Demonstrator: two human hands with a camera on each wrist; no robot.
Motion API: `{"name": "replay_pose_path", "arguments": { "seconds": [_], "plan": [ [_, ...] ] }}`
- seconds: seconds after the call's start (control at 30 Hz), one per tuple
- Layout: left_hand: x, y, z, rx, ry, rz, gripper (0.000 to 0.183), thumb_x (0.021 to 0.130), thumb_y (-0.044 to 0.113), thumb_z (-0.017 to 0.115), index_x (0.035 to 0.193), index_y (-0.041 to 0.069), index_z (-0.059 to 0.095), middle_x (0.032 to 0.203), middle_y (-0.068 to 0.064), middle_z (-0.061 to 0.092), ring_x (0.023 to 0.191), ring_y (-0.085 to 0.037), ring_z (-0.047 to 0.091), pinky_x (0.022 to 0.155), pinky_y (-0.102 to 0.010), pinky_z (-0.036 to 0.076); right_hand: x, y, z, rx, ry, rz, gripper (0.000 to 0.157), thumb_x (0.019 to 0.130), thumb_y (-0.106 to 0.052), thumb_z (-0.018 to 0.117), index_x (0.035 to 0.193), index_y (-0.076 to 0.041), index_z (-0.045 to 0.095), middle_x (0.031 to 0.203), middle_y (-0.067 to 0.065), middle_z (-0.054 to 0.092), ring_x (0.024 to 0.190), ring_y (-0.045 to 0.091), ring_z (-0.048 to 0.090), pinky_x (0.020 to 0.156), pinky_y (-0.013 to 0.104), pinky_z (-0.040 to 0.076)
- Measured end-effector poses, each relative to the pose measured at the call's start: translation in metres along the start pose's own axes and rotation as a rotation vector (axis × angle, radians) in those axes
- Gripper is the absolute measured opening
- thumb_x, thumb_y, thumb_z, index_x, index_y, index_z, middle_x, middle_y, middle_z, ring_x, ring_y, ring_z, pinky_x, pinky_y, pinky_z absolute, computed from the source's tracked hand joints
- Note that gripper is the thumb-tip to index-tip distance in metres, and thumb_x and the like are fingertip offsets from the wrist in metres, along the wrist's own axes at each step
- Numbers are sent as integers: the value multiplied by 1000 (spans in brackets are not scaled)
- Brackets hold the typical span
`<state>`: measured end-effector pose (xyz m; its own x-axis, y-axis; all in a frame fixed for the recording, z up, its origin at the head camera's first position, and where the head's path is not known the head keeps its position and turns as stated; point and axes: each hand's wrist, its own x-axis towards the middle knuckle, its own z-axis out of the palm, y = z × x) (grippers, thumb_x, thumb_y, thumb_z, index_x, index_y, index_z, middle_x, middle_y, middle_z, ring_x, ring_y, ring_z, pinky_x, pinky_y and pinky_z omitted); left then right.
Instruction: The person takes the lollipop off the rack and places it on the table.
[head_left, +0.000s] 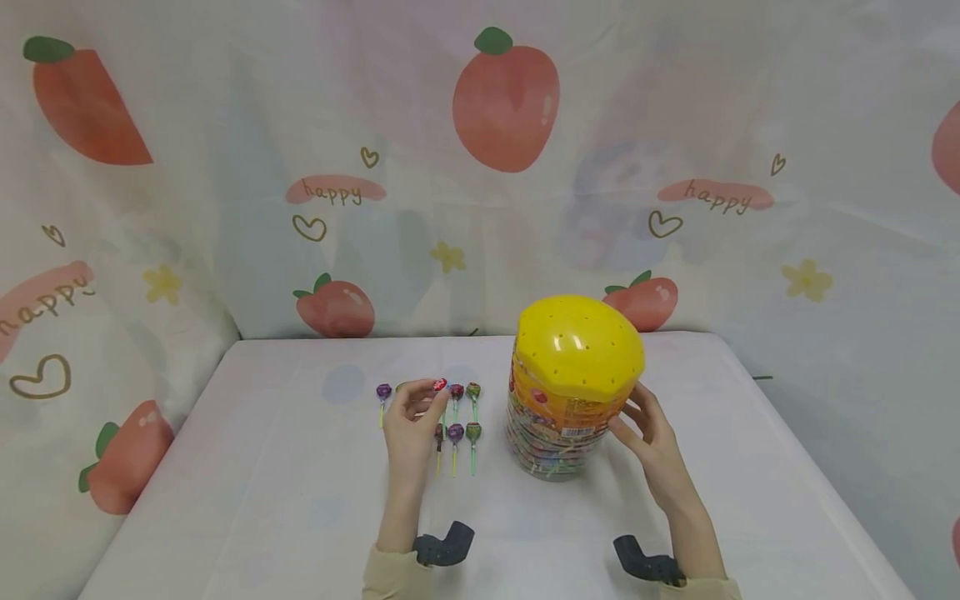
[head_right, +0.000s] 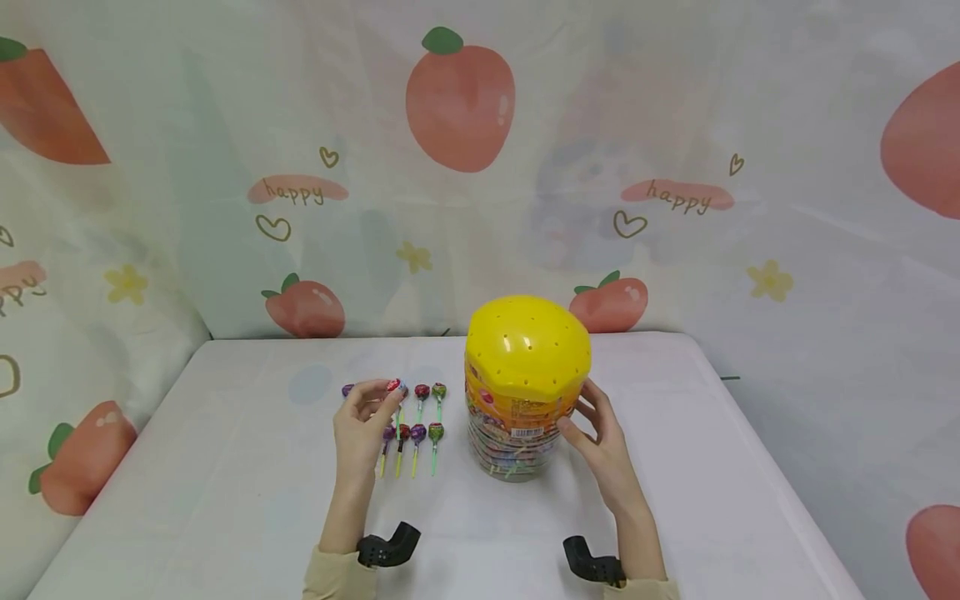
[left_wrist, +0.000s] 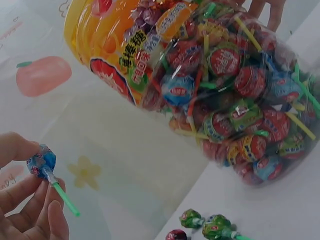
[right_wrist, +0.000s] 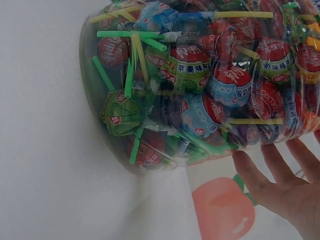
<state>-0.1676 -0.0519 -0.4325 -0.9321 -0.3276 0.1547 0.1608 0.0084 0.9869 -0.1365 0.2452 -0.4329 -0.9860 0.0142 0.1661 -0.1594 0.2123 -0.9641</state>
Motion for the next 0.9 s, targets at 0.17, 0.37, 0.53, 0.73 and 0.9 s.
{"name": "replay_pose_path", "arguments": {
  "seconds": [0.17, 0.37, 0.53, 0.73, 0.9],
  "plan": [
    [7, -13, -15, 61, 8, -38, 26, 84, 20, 74, 107, 8, 67, 101, -11, 63, 79, -11, 58, 62, -18, 46, -1, 0, -1, -9, 2, 3, 63, 96, -13, 52, 152, -18, 22, 151, 8, 24, 128, 7, 31, 106, 67, 27],
    [15, -27, -36, 138, 52, -122, 29, 87, 22, 71, 110, 7, 66, 100, -7, 61, 76, -10, 56, 57, -19, 46, 1, 0, -1, -5, 0, 10, 63, 97, -13, 53, 152, -19, 23, 152, 8, 24, 129, 11, 30, 107, 67, 27],
    [21, -42, -50, 247, 116, -151, 25, 87, 21, 70, 107, 6, 67, 97, -10, 65, 71, -5, 55, 58, -18, 45, 1, 1, 0, -2, -2, 7, 63, 96, -13, 53, 151, -18, 23, 151, 8, 24, 130, 11, 30, 106, 68, 26],
    [25, -59, -63, 381, 159, -187, 25, 87, 25, 70, 106, 9, 70, 98, -12, 68, 74, -11, 56, 65, -23, 42, 1, 0, 1, -18, 6, 5, 64, 96, -13, 53, 152, -18, 22, 150, 6, 25, 127, 6, 31, 106, 67, 27],
    [25, -67, -67, 446, 164, -189, 26, 86, 27, 71, 103, 8, 71, 95, -12, 70, 74, -15, 61, 66, -25, 40, 0, 0, 1, -17, 7, 4, 64, 96, -13, 53, 152, -17, 22, 150, 6, 26, 126, 4, 31, 106, 70, 26]
  ]
}}
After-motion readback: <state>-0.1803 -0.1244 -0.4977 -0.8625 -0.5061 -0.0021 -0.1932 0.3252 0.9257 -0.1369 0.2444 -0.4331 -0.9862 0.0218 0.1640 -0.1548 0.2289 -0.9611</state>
